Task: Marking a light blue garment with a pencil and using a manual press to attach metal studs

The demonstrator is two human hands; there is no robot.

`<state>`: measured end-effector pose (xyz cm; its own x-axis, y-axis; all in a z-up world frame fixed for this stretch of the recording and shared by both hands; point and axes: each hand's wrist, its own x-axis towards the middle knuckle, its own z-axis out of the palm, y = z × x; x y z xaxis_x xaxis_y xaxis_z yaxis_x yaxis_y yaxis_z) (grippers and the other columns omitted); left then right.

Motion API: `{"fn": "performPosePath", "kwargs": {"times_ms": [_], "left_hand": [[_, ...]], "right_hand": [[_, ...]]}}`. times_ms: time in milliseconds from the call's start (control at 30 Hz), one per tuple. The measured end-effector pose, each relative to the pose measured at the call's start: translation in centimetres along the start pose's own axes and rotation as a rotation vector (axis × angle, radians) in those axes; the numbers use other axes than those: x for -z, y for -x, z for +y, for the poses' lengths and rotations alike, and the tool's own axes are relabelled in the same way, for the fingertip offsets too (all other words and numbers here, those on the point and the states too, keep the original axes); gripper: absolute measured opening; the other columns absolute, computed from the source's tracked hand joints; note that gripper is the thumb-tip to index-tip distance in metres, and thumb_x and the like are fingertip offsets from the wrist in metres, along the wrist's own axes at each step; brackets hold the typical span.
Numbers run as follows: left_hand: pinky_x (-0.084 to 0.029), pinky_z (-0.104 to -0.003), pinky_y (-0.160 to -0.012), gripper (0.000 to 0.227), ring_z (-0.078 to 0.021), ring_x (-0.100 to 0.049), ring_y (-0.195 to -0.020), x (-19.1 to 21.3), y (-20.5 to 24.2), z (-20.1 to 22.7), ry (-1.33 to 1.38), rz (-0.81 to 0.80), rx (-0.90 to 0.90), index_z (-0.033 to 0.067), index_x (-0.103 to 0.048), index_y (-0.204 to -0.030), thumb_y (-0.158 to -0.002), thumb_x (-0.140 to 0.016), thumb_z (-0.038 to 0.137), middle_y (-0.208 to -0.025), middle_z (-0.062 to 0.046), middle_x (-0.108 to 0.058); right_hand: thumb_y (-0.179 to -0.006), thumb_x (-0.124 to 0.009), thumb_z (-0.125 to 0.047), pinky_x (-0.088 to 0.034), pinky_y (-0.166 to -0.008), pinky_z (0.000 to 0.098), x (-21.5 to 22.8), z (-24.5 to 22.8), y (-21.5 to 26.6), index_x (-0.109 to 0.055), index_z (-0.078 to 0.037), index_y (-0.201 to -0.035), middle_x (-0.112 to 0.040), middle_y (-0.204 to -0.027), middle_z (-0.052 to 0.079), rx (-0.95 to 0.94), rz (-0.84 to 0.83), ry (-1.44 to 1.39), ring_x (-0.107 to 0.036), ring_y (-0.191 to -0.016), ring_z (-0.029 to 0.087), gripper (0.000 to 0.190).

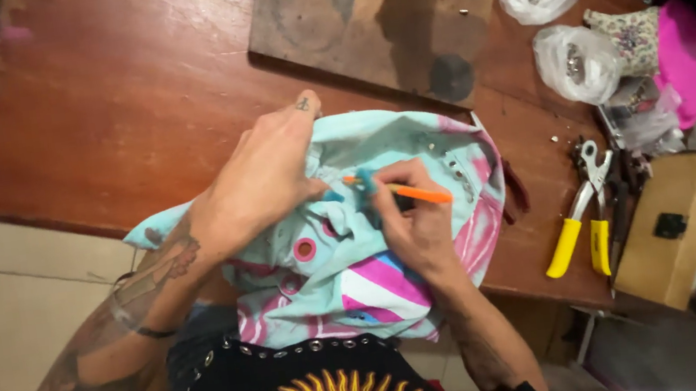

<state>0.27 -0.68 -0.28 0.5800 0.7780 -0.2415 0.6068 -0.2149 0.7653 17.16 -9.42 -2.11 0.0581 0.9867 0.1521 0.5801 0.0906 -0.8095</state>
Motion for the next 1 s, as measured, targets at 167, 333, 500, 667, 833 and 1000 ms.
{"fn": "performPosePath", "kwargs": {"times_ms": [167,333,500,667,833,1000], "left_hand": [[-0.044,-0.056,-0.079,0.069,-0.0416,-0.051,-0.102,-0.6,-0.2,-0.4,-0.040,0.014,-0.051,-0.0052,-0.038,-0.113,-0.057,-0.076,0.008,-0.105,-0.024,-0.053],[-0.045,-0.054,-0.076,0.065,-0.0405,-0.054,-0.096,0.1,-0.3,-0.3,-0.001,0.010,-0.028,-0.0023,-0.038,-0.108,-0.056,-0.076,0.007,-0.098,-0.021,-0.055],[-0.046,-0.054,-0.076,0.066,-0.0406,-0.055,-0.095,0.3,0.2,-0.3,0.024,0.008,-0.028,-0.0016,-0.038,-0.107,-0.055,-0.077,0.007,-0.097,-0.021,-0.055],[-0.045,-0.053,-0.074,0.053,-0.0451,-0.056,-0.087,1.6,1.4,0.8,0.219,0.056,0.082,0.0010,-0.040,-0.100,-0.060,-0.074,0.009,-0.086,-0.024,-0.057],[-0.043,-0.047,-0.065,0.052,-0.0393,-0.058,-0.080,1.5,1.8,1.5,0.448,0.035,0.075,0.0063,-0.044,-0.093,-0.057,-0.077,0.024,-0.078,-0.021,-0.058],[-0.044,-0.020,-0.055,0.037,-0.0057,-0.051,-0.067,1.9,3.2,4.9,0.750,-0.156,-0.096,0.0119,-0.041,-0.085,-0.068,-0.073,0.010,-0.077,0.002,-0.054]], "right_hand": [[-0.087,-0.050,-0.016,-0.042,-0.040,0.0269,1.1,0.2,-1.6,-0.051,-0.006,-0.085,-0.056,-0.056,0.007,0.055,-0.151,-0.105,-0.051,-0.042,0.018,0.010],[-0.088,-0.050,-0.017,-0.040,-0.035,0.0244,0.2,2.7,-2.5,-0.049,-0.005,-0.081,-0.049,-0.052,0.006,0.094,-0.241,-0.127,-0.050,-0.038,0.017,0.014],[-0.089,-0.046,-0.015,-0.043,-0.037,0.0253,0.3,1.8,-1.8,-0.048,-0.002,-0.086,-0.054,-0.060,0.010,0.175,-0.128,-0.229,-0.053,-0.040,0.017,0.014],[-0.090,-0.048,-0.017,-0.048,-0.074,0.0345,2.6,-1.2,-0.9,-0.055,0.002,-0.094,-0.062,-0.091,0.022,0.411,0.143,-0.034,-0.062,-0.082,0.029,0.021],[-0.080,-0.064,-0.030,-0.047,-0.078,0.0408,4.4,-1.6,0.4,-0.053,0.001,-0.101,-0.054,-0.096,0.022,0.301,0.339,0.319,-0.057,-0.089,0.035,0.039],[-0.075,-0.051,-0.056,-0.044,-0.084,0.0291,7.1,-1.5,-1.9,-0.036,-0.008,-0.121,-0.043,-0.116,0.008,0.082,0.001,0.060,-0.053,-0.095,0.018,0.068]]}}
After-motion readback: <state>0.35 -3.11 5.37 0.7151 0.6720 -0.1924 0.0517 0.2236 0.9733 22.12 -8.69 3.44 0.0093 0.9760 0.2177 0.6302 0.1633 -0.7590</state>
